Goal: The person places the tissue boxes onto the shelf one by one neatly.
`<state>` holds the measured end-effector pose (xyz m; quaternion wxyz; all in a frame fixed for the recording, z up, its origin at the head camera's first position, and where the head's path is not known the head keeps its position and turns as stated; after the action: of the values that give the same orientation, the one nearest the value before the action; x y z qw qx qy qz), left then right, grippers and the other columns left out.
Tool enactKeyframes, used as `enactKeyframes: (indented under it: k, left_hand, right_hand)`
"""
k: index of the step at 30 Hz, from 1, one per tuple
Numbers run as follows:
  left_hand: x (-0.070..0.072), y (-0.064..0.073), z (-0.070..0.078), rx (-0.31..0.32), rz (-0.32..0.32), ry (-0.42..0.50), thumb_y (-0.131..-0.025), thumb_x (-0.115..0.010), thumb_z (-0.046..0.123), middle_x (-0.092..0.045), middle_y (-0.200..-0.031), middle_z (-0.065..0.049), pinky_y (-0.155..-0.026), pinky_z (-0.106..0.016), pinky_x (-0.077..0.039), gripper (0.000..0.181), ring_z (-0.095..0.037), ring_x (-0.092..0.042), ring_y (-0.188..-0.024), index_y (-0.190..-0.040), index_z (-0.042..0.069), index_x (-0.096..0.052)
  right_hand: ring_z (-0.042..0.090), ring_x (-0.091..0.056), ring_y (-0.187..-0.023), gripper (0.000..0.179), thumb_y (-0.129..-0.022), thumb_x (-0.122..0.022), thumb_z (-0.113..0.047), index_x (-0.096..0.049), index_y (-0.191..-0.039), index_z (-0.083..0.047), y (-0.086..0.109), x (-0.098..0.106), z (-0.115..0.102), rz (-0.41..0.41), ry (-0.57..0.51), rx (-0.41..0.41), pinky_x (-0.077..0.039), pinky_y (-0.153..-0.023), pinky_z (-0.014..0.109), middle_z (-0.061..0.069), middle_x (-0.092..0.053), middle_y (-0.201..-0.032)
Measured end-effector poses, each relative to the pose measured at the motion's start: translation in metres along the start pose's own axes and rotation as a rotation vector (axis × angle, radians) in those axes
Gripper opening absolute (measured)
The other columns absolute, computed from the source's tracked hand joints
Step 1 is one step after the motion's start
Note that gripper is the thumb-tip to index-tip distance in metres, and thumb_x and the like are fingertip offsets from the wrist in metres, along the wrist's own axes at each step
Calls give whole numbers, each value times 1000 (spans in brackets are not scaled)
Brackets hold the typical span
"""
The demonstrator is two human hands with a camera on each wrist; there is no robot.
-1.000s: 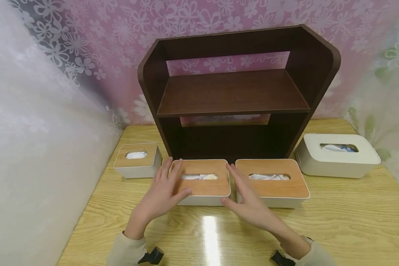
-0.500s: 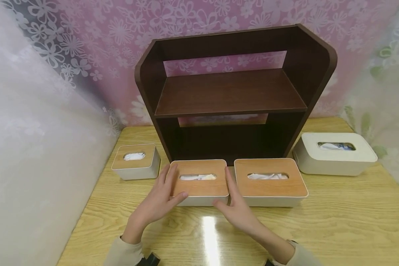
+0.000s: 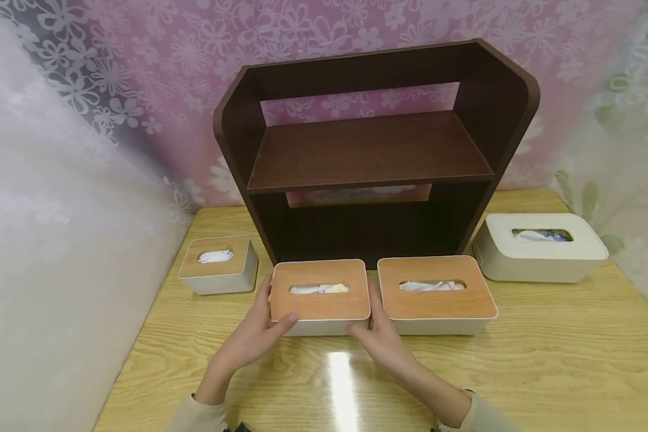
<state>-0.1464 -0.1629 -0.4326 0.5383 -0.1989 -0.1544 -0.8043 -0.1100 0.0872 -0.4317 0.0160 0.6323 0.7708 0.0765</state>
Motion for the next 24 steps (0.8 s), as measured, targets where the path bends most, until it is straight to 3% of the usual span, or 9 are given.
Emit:
enactKeyframes:
  k: [4,9,16,24]
  left_hand:
    - [-2,2,-3,38,6,58,-97,-63,38,-3,-165,-15,-106,-48,-42,99,-33,-27,-146,-158,10,9]
    - [-4,2,-1,40,34,77,-97,-64,36,-3,-165,-15,-110,-49,-36,98,-32,-21,-148,-159,7,7]
    - [-6,6,2,37,94,56,-97,-65,34,-8,-164,-17,-106,-53,-40,95,-36,-22,-147,-158,2,0]
    - [-8,6,4,40,136,39,-98,-64,30,-12,-164,-20,-109,-55,-35,90,-36,-19,-148,-158,1,-4]
  right_hand:
    - [29,10,-151,100,-91,-61,-11,12,-159,-16,0,0,0,-5,-6,-13,-1,-119,56,5,17,-165]
    - [29,9,-151,99,-91,-61,-10,11,-159,-16,0,0,-1,-4,0,-10,-2,-119,57,5,15,-165]
    - [30,10,-151,101,-89,-62,-11,11,-159,-17,0,-1,-3,-7,0,-25,-2,-118,60,5,16,-165]
    - [28,13,-150,102,-90,-62,-13,13,-159,-15,1,-4,-6,1,53,-15,-2,-117,61,7,17,-165]
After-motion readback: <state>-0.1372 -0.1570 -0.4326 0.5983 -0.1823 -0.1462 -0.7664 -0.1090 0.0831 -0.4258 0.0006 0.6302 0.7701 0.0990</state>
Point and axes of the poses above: each hand's wrist, its own y-axis away from the middle knuckle, its own x-axis out of the back of the hand, z = x × y, the point moved 2 cm from there along -y, towards the middle knuckle
